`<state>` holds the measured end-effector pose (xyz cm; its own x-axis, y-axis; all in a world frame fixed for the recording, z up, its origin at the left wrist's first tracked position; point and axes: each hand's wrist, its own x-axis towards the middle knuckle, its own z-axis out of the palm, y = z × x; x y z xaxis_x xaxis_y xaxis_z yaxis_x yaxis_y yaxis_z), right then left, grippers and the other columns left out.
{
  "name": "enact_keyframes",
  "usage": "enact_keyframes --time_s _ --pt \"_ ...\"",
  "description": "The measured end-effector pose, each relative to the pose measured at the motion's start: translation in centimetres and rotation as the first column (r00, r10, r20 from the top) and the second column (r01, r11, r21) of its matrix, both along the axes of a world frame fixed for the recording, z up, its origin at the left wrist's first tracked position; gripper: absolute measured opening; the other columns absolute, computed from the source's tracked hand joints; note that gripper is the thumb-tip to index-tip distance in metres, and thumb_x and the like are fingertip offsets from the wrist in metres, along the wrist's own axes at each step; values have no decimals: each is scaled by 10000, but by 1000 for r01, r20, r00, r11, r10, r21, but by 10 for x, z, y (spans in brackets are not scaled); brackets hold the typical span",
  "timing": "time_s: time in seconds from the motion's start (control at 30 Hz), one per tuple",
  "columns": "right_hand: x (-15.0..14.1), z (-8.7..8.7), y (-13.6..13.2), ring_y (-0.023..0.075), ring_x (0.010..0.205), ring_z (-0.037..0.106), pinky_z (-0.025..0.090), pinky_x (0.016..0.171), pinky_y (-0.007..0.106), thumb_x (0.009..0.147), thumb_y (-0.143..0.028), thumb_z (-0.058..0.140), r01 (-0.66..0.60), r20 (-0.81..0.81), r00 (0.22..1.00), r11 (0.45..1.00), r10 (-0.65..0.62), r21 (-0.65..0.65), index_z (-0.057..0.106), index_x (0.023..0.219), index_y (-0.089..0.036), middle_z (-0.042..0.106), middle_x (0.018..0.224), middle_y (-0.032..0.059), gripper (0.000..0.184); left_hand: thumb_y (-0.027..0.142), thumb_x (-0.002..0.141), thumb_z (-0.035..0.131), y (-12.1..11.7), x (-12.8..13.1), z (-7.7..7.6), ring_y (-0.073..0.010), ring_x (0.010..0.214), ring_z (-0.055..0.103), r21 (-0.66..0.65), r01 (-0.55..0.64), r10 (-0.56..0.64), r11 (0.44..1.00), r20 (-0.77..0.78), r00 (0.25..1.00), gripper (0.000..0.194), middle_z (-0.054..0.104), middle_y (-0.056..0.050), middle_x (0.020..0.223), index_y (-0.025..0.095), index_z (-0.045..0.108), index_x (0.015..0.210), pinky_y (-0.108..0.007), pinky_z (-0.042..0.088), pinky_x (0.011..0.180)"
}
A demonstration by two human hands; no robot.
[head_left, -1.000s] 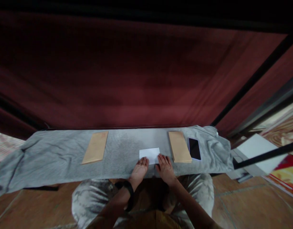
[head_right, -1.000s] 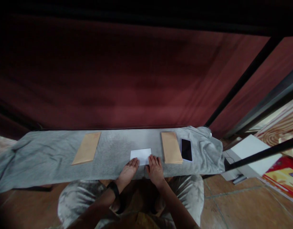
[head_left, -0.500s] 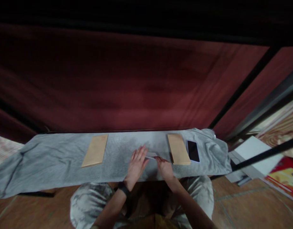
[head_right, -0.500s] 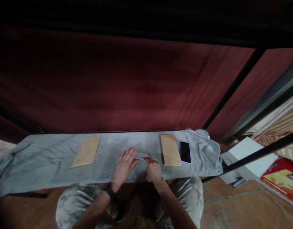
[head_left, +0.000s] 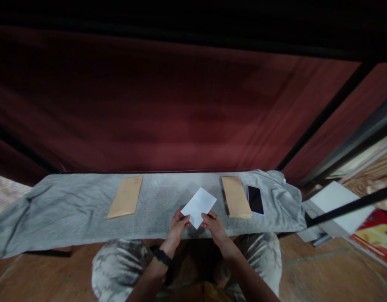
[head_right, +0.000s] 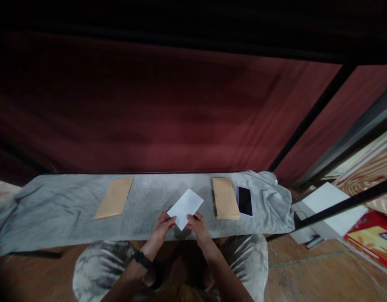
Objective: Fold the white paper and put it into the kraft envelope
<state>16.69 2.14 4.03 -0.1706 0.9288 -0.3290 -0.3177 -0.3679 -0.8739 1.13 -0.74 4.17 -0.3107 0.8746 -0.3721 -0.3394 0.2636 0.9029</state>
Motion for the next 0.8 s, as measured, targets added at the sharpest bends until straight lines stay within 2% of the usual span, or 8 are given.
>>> enact_keyframes --time_s 0.1,0.2,0.3,0.4,0.5,0.67,0.8 --pt "12 -1 9 199 666 684 562 618 317 511 -568 883 89 -35 995 993 -92 -74 693 826 -168 738 776 63 543 293 545 844 7 -12 4 -129 591 614 26 37 -36 999 -40 999 472 695 17 689 178 619 943 -218 435 529" --pt "21 -5 17 170 568 647 570 588 313 469 -515 919 171 -67 981 977 -180 -127 630 715 -178 680 636 24 508 323 549 848 12 -19 5 -148 634 636 37 -7 9 999 -75 997 544 698 17 697 181 595 1009 -238 463 575" --pt "21 -10 20 163 544 637 585 603 324 463 -512 921 201 -70 975 973 -209 -111 569 650 -199 643 587 0 506 397 604 833 8 -15 -1 -163 697 662 18 -47 48 999 -77 996 581 705 1 748 182 582 1082 -260 495 626" --pt "16 -16 20 173 579 655 601 644 344 473 -541 904 229 -52 971 971 -233 -71 550 649 -212 648 610 0 514 454 623 823 0 -4 -10 -182 750 686 -25 -19 18 1000 -38 999 644 723 -38 856 183 580 1154 -294 528 670" --pt "12 -23 22 184 599 664 606 657 362 485 -576 882 242 -1 970 970 -242 -24 561 660 -210 655 631 11 517 431 630 808 0 2 -19 -155 653 655 -34 42 -45 999 -98 994 669 703 -21 791 167 573 1198 -278 512 625" --pt "18 -42 27 190 600 657 589 614 355 568 -675 773 242 159 953 965 -256 102 630 802 -195 666 659 22 553 322 676 756 21 -3 -29 -125 524 561 -33 54 -60 998 -242 968 650 630 42 645 147 546 1267 -247 440 531" --pt "27 -54 27 196 606 647 575 590 350 713 -662 641 171 382 883 944 -273 281 669 963 -188 678 701 31 537 161 708 672 31 -7 -35 -134 509 545 -52 53 -68 997 -352 933 698 617 62 615 162 470 1377 -249 421 538"
